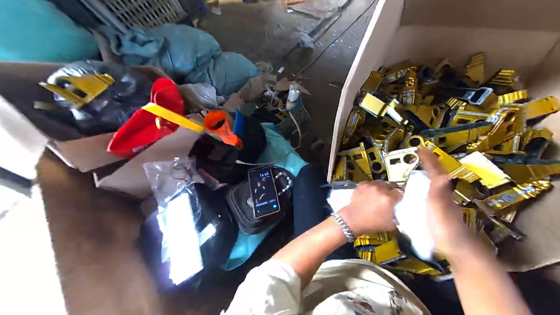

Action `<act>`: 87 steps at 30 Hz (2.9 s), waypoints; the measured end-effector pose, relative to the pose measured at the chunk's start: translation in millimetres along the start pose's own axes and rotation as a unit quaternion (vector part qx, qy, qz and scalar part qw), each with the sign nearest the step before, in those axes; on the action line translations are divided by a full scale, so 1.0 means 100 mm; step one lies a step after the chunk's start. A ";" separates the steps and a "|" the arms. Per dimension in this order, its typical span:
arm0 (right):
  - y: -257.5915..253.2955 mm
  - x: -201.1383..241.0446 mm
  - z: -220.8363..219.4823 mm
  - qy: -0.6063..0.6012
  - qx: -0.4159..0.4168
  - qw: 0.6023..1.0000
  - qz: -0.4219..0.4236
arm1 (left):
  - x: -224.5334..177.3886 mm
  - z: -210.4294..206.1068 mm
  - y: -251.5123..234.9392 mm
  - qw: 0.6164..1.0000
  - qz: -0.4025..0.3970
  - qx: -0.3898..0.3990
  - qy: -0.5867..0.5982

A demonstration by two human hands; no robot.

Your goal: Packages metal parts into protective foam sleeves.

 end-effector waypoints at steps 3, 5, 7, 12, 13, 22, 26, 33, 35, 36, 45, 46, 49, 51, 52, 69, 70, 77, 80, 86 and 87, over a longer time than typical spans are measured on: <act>-0.22 0.06 -0.01 0.107 -0.003 0.988 0.114 | -0.15 -0.03 -0.24 1.000 0.000 -0.022 0.001; -0.48 -0.10 0.11 0.096 0.003 0.995 0.010 | -0.07 -0.10 -0.36 0.999 0.029 -0.018 0.004; -0.45 0.06 0.02 0.136 -0.035 0.990 0.014 | 0.22 -0.19 -0.37 0.989 0.131 -0.004 0.063; -0.43 -0.45 -0.05 -0.127 -0.029 0.990 -0.052 | 0.17 -0.06 -0.20 0.935 0.235 -0.082 0.252; -0.42 -0.47 -0.03 -0.167 -0.059 0.982 -0.069 | 0.15 -0.01 -0.23 0.946 0.210 -0.088 0.229; -0.25 -1.06 -0.04 0.013 -0.064 0.989 -0.136 | -0.21 0.11 -0.07 0.959 0.145 -0.015 0.241; 0.22 -0.70 0.49 -0.149 -0.190 0.957 -0.159 | 0.42 0.23 0.01 0.946 0.213 -0.056 0.239; 0.26 -0.33 0.49 -0.244 -0.112 0.960 -0.085 | 0.32 -0.02 0.23 0.925 0.208 -0.042 0.316; 0.28 -0.30 0.43 -0.242 -0.094 0.962 -0.082 | 0.26 -0.10 0.26 0.917 0.216 -0.012 0.335; 0.30 -0.34 0.42 -0.257 -0.116 0.954 -0.103 | 0.23 -0.11 0.25 0.907 0.235 -0.009 0.350; 0.75 -0.44 0.03 -0.323 0.088 0.912 -0.236 | 0.52 0.03 0.39 0.851 0.376 -0.062 0.361; 0.69 -0.48 0.09 -0.312 0.046 0.919 -0.237 | 0.48 0.03 0.40 0.866 0.340 -0.043 0.365; 0.47 -0.57 0.20 -0.240 -0.054 0.939 -0.240 | 0.33 -0.05 0.41 0.878 0.290 0.004 0.381; 0.44 -0.55 0.17 -0.249 -0.059 0.938 -0.233 | 0.29 -0.04 0.40 0.888 0.273 0.014 0.370; 0.47 -0.48 0.14 -0.274 -0.019 0.935 -0.225 | 0.35 0.02 0.39 0.899 0.269 0.000 0.345; -0.21 -0.44 -0.32 -0.115 0.142 0.966 -0.180 | 0.90 1.08 1.08 0.906 0.331 -0.214 0.153; -0.32 -0.66 -0.44 -0.068 0.132 0.965 -0.214 | 0.96 1.20 1.07 0.886 0.351 -0.272 0.130; -0.28 -0.85 -1.34 0.176 0.314 0.915 -0.182 | 1.10 1.37 0.86 0.848 0.305 -0.398 0.173; -0.23 -0.91 -1.22 0.106 0.315 0.913 -0.235 | 1.11 1.27 0.84 0.849 0.319 -0.387 0.165; -0.12 -1.00 -0.03 -0.188 0.020 0.938 -0.290 | 1.04 1.00 0.57 0.891 0.307 -0.309 0.131; -0.05 -0.97 0.22 -0.212 -0.041 0.930 -0.297 | 0.99 0.94 0.50 0.903 0.291 -0.290 0.124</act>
Point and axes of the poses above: each hand's wrist, its own y-axis away from the middle knuckle, its own z-axis out of the back of the hand, x = y × z, the point moved 9 cm from there along -y, towards the middle knuckle, and after that the axes turned 10 degrees about -x, right-handed, at the moved point
